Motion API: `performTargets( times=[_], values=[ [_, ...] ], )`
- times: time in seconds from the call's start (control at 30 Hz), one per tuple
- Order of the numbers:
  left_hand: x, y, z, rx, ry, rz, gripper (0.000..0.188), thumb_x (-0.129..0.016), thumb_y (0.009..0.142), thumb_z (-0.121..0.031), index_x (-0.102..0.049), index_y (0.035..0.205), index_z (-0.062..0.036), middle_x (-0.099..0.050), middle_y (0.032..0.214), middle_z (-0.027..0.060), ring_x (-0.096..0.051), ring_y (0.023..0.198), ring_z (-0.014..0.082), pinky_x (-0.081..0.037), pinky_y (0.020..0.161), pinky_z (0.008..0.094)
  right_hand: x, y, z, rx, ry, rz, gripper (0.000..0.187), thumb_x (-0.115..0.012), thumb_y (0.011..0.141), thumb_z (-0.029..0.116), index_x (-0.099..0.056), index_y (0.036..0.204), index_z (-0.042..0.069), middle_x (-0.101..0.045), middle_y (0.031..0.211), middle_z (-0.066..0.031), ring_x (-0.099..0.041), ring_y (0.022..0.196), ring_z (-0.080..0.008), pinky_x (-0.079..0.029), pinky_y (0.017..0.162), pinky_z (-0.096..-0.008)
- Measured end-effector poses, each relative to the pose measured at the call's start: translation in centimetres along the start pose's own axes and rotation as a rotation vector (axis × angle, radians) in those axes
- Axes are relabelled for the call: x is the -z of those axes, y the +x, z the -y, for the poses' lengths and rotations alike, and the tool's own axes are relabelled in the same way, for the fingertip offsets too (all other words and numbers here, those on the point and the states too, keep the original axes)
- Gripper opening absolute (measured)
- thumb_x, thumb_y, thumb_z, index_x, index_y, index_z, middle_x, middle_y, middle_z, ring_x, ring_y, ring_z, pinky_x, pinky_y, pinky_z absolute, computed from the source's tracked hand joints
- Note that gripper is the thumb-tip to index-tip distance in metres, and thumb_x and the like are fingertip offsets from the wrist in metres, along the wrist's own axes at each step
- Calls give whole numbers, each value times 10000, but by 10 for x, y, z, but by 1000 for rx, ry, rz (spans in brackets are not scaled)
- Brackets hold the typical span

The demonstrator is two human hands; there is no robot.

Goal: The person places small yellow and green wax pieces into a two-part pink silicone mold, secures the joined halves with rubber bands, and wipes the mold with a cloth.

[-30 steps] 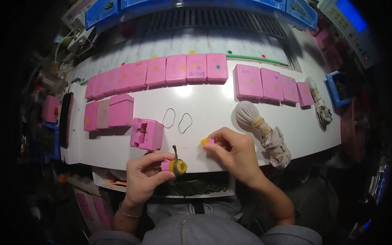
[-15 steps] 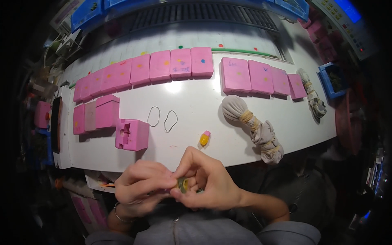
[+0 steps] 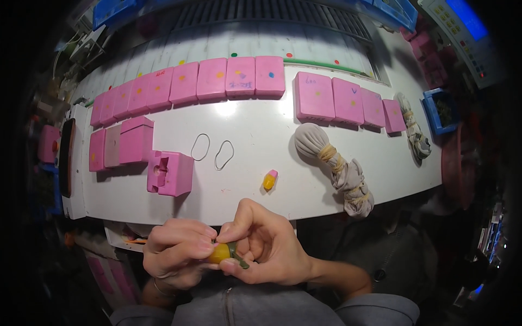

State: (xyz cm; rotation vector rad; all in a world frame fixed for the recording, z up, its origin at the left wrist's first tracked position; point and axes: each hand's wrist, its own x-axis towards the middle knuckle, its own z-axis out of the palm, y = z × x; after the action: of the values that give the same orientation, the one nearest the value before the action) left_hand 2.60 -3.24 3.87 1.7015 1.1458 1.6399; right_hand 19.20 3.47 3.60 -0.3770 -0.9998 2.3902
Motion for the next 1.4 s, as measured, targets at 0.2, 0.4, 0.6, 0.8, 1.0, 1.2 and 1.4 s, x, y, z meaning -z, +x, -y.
performTargets(
  times=[0.2, 0.4, 0.6, 0.8, 1.0, 1.2, 1.4],
  values=[
    [-1, -16, 1, 169, -268, -315, 218, -657, 838, -98, -524, 969, 14, -511, 956, 140, -618, 740, 230, -527, 664, 326, 3, -9, 13, 104, 21, -10, 266, -514, 855, -94, -399, 1080, -10, -582, 1004, -275, -604, 690, -163, -452, 496, -198],
    [-16, -25, 3, 674, -1030, -313, 235, -630, 833, -83, -493, 993, 20, -526, 870, 94, -513, 614, 121, -428, 536, 219, -9, -2, -6, 304, -266, -192, 580, -225, 996, 422, -498, 1065, -85, -570, 1070, -249, -586, 890, -179, -493, 740, -285],
    [-24, -21, -7, 883, -697, -131, 410, -709, 762, 38, -541, 1136, 50, -618, 878, 63, -519, 577, 36, -417, 474, 170, -14, 7, -7, 275, -856, -216, 740, -93, 966, 511, -586, 1120, -19, -530, 1206, -163, -452, 1123, -253, -367, 938, -353],
    [-11, -20, -8, 806, -579, -179, 341, -684, 779, 37, -584, 1104, 64, -633, 920, 71, -561, 625, 53, -426, 477, 161, -9, -1, -3, 575, -1181, -331, 386, -724, 746, 134, -606, 1075, -27, -626, 990, -137, -583, 826, -241, -461, 679, -302],
    [-12, -15, -11, 797, -550, -144, 354, -675, 793, 29, -572, 1129, 68, -625, 912, 72, -563, 627, 59, -426, 476, 159, -6, -9, 1, 753, -1561, -218, 352, -667, 620, -104, -625, 966, -58, -602, 710, -106, -544, 548, -192, -421, 458, -271],
    [-14, -13, -10, 816, -681, -169, 331, -653, 807, 37, -574, 1126, 84, -593, 971, 97, -541, 628, 55, -420, 478, 161, -11, -11, 3, 715, -1735, -197, 273, -642, 635, -107, -628, 904, -63, -591, 685, -120, -545, 523, -193, -420, 448, -276],
    [-12, -16, -4, 655, -415, -71, 357, -671, 784, 46, -593, 1132, 57, -571, 1035, 98, -542, 668, 49, -431, 512, 158, -13, -7, 19, -75, -720, -338, 97, -614, 850, 36, -611, 842, -61, -577, 614, -59, -500, 494, -74, -392, 446, -238]
  ],
)
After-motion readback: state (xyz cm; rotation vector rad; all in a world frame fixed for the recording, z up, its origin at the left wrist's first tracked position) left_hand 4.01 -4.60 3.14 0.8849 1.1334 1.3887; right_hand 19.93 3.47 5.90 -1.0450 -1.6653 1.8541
